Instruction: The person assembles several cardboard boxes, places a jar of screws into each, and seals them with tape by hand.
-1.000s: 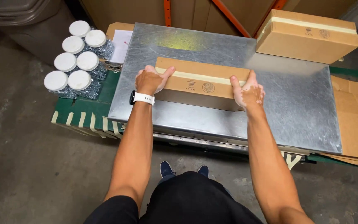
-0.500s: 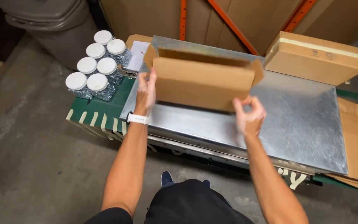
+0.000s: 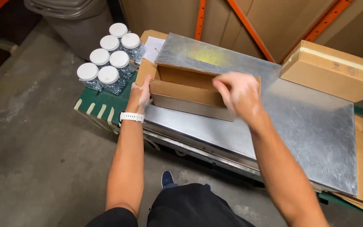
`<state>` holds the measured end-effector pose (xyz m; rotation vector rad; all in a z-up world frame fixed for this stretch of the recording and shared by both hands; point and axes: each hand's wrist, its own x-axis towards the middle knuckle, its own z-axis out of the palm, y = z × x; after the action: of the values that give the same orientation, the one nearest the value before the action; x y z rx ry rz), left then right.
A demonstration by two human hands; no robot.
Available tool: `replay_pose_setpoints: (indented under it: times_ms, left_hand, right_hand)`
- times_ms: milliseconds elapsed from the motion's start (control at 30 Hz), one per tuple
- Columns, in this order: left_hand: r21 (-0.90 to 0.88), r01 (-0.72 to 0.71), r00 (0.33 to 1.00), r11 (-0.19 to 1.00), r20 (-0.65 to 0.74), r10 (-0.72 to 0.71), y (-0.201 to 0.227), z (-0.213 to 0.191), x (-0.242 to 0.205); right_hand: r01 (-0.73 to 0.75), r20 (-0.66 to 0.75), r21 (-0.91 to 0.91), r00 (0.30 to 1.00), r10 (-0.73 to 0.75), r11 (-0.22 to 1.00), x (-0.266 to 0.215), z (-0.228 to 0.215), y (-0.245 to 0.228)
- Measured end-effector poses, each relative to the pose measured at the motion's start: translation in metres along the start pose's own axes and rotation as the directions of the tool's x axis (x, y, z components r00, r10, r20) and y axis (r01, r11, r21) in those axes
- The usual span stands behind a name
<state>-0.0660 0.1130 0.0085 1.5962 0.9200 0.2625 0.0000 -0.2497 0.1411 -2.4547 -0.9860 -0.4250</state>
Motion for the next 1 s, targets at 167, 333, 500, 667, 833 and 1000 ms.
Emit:
replay_pose_setpoints:
  times_ms: [167, 333, 500, 667, 833, 1000]
  left_hand:
    - [0.296, -0.082, 0.994, 0.952, 0.092, 0.057, 0.007, -0.023, 0.011]
    - [-0.102, -0.14, 0.99, 0.985, -0.001, 0.14, -0.01, -0.025, 0.042]
    - [-0.257, 0.025, 0.993, 0.966, 0.116, 0.005, 0.031, -0.039, 0.003]
    - [-0.476, -0.11, 0.946, 0.872, 0.218, 0.239, -0.01, -0.031, 0.032]
    - [0.122, -0.436, 0.651, 0.892, 0.727, 0.219, 0.031, -0.08, 0.028]
    - [0.62, -0.547, 0.835, 0.562, 0.356, 0.42, -0.014, -0.133, 0.183]
  right_hand:
    - [0.091, 0.384, 0.033, 0.918, -0.097, 0.995, 0.061, -0.002, -0.01]
    - [0.037, 0.564, -0.045, 0.826, -0.005, 0.998, 0.051, -0.01, -0.048]
    - [-0.027, 0.662, -0.146, 0.74, 0.118, 0.989, 0.057, 0.033, -0.056]
    - [-0.026, 0.658, -0.311, 0.716, 0.235, 0.95, 0.078, 0.061, -0.059]
    - [-0.083, 0.668, -0.423, 0.644, 0.373, 0.902, 0.095, 0.072, -0.085]
    - [-0.115, 0.666, -0.501, 0.582, 0.467, 0.858, 0.105, 0.084, -0.089]
